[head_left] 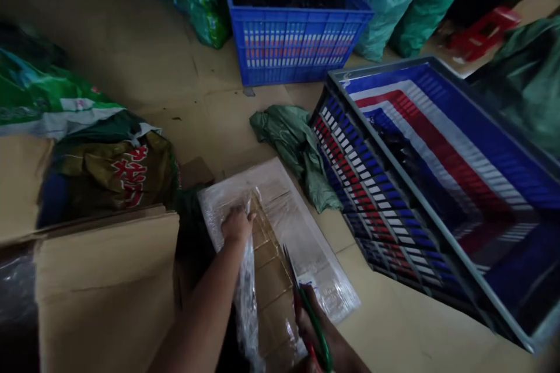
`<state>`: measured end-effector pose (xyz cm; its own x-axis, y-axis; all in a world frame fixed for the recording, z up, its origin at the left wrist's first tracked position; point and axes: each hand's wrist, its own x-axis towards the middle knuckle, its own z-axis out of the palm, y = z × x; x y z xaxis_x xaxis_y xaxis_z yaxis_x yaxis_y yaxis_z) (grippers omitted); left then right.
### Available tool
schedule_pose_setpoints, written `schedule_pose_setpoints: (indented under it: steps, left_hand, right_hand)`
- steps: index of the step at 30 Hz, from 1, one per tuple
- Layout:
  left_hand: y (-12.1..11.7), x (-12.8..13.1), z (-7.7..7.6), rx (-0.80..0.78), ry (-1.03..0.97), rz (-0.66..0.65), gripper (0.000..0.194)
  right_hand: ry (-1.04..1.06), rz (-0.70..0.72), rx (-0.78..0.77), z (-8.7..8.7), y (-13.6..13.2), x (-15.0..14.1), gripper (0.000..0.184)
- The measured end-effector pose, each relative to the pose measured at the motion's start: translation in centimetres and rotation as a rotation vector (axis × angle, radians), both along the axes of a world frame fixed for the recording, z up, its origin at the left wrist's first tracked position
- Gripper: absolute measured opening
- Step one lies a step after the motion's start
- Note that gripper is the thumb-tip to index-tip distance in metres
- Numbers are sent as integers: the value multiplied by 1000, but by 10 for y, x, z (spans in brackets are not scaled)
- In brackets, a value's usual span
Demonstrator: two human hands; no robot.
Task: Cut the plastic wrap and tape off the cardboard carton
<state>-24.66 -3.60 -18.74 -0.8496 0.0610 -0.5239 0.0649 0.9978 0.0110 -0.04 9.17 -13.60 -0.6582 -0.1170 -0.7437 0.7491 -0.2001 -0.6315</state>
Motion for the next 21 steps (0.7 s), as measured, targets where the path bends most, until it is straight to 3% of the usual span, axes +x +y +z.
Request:
schedule_pose_setpoints:
  steps: [3, 7, 11, 16, 21]
  left_hand:
    - [-22, -28, 6, 72, -180, -172, 37]
    - [-49, -43, 36, 115, -290, -205, 38]
    - [-70, -45, 54, 164, -370, -156, 35]
    - [-96, -35, 57, 322, -404, -53, 31]
    - [-131, -12, 61, 575, -337, 224, 36]
  right_hand:
    - [-32, -1, -91, -17, -9, -72, 62]
    - [-22, -6, -102, -44, -24, -141, 71]
    - [-64, 89, -135, -60, -33, -176, 76]
    - [-54, 170, -133, -56, -42, -223, 74]
    - [-90, 114, -104, -51, -51, -260, 71]
